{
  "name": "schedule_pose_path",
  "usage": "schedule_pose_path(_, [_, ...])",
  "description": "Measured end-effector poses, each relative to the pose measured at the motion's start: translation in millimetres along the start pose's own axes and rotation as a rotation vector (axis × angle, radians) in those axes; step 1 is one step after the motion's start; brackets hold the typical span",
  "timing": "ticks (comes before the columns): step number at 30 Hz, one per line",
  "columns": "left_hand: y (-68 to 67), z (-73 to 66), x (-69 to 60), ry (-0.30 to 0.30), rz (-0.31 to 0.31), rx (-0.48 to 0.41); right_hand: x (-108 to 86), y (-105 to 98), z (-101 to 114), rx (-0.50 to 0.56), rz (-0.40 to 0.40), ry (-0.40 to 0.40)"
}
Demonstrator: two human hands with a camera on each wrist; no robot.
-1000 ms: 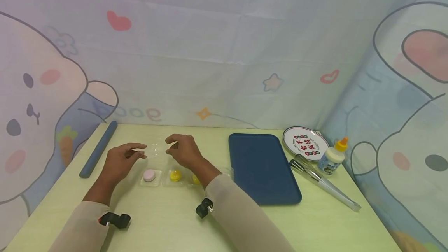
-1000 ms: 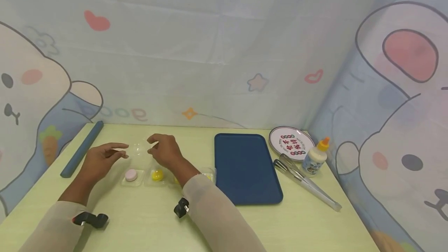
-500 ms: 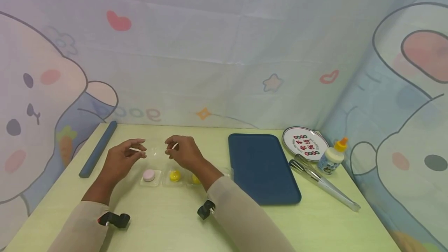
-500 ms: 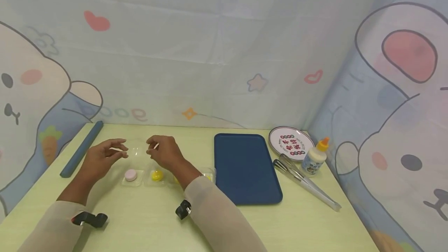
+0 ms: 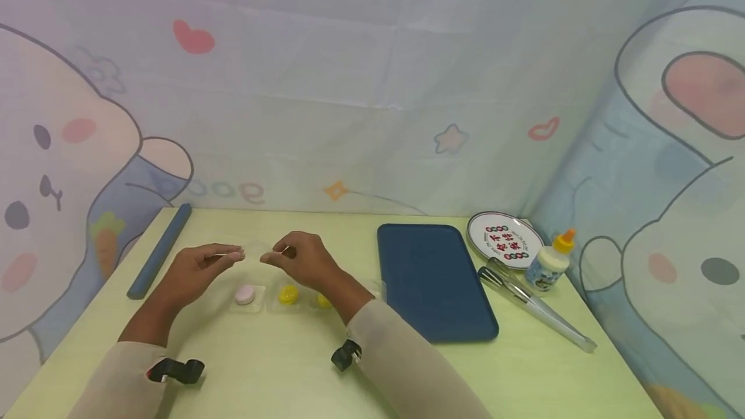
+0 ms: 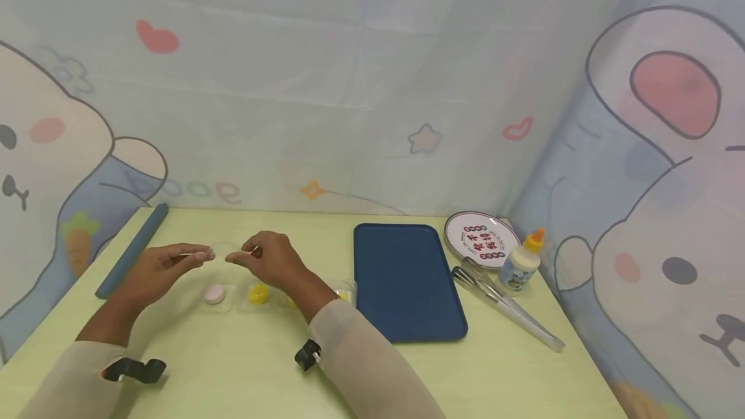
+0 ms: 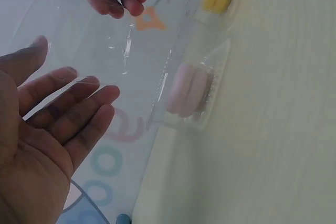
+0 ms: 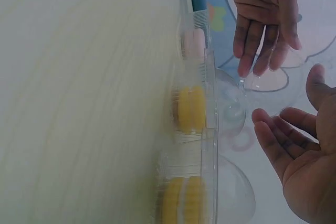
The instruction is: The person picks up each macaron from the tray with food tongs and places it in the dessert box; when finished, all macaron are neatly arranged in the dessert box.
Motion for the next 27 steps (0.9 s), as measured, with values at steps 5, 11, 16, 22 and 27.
schedule_pose_path(5, [-1.2,1.8,-5.2,0.021,0.051,-0.079,-3.9,4.9,3.5,0.038,0.035,-0.017])
schedule_pose_path(11, [-2.6,2.0,-11.1,0.019,0.102,-0.085,-9.7,10.0,13.9,0.074,0.055,-0.028])
schedule_pose_path(16, [-0.7,2.0,-14.9,0.061,0.124,-0.115,-13.6,15.7,18.7,0.031,0.039,0.019])
schedule_pose_path(22, [3.4,0.7,-21.2,0.118,0.104,-0.086,-19.3,22.3,22.3,-0.086,0.03,0.046])
schedule_pose_path(27, [3.9,1.1,-29.1,0.101,0.099,0.004,-24.4,28.0,23.4,-0.154,0.033,0.068])
Point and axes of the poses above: each hand's wrist, its own x-axis towards the middle knuckle, its own y-axis out of the palm, z = x × y, the point moved 5 cm from there along x, towards the middle knuckle, and after that the axes turned 15 degrees about -x, right-handed, at the moved point
